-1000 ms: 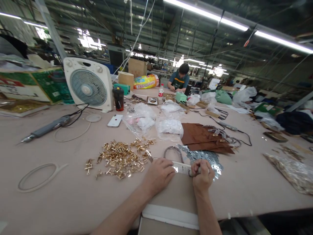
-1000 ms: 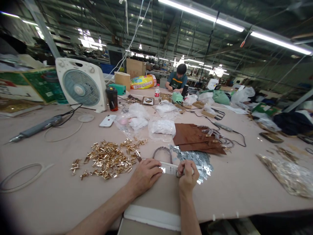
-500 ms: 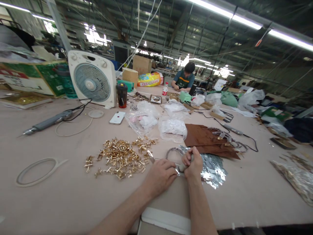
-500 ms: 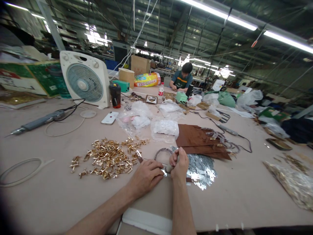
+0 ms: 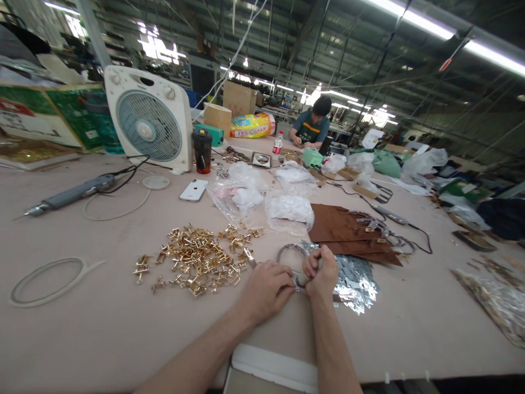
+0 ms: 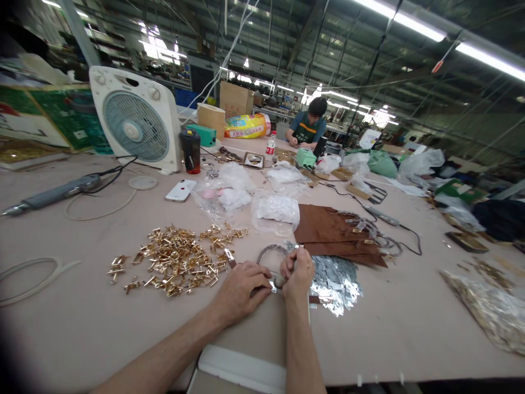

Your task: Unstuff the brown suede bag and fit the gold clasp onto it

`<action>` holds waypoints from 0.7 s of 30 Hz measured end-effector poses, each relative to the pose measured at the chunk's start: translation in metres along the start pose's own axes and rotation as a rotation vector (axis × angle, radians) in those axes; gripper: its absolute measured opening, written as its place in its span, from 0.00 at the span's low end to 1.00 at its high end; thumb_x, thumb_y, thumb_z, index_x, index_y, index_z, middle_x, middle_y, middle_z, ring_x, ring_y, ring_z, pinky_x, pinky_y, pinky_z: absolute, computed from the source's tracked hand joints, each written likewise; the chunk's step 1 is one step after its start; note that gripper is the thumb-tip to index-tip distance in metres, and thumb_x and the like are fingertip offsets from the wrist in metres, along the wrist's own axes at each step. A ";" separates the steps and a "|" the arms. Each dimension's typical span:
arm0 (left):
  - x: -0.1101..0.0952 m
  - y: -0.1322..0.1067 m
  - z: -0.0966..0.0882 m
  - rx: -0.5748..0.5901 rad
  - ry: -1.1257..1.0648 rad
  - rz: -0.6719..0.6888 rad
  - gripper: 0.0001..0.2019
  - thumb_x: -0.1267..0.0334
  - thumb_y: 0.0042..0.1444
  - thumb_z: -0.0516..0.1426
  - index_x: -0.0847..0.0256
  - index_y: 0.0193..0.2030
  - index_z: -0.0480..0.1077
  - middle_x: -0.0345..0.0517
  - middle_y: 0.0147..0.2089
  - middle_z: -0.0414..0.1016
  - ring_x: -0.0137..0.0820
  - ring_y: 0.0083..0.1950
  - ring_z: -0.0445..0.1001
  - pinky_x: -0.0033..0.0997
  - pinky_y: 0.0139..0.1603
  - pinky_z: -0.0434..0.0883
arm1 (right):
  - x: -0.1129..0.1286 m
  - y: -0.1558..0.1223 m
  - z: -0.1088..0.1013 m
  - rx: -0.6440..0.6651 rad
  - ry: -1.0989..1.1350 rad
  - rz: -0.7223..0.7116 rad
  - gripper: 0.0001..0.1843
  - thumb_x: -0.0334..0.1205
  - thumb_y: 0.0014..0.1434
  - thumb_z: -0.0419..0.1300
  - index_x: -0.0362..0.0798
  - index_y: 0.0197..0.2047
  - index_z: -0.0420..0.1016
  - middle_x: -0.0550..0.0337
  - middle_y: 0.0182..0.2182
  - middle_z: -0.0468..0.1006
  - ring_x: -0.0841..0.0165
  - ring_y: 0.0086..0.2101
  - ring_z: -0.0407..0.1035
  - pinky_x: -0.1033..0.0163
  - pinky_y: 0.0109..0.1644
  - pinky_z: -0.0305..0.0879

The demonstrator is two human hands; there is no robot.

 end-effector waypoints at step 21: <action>0.007 -0.003 -0.005 0.014 0.035 -0.013 0.04 0.62 0.69 0.59 0.52 0.42 0.76 0.36 0.53 0.80 0.36 0.54 0.71 0.42 0.51 0.65 | -0.001 -0.017 0.013 0.147 -0.071 -0.091 0.17 0.43 0.67 0.60 0.49 0.27 0.64 0.73 0.17 0.57 0.78 0.14 0.48 0.72 0.16 0.46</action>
Point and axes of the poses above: each hand's wrist, its own y-axis towards the middle knuckle, its own z-axis out of the palm, x = y × z, the point moved 4 cm from there along y, towards the middle knuckle
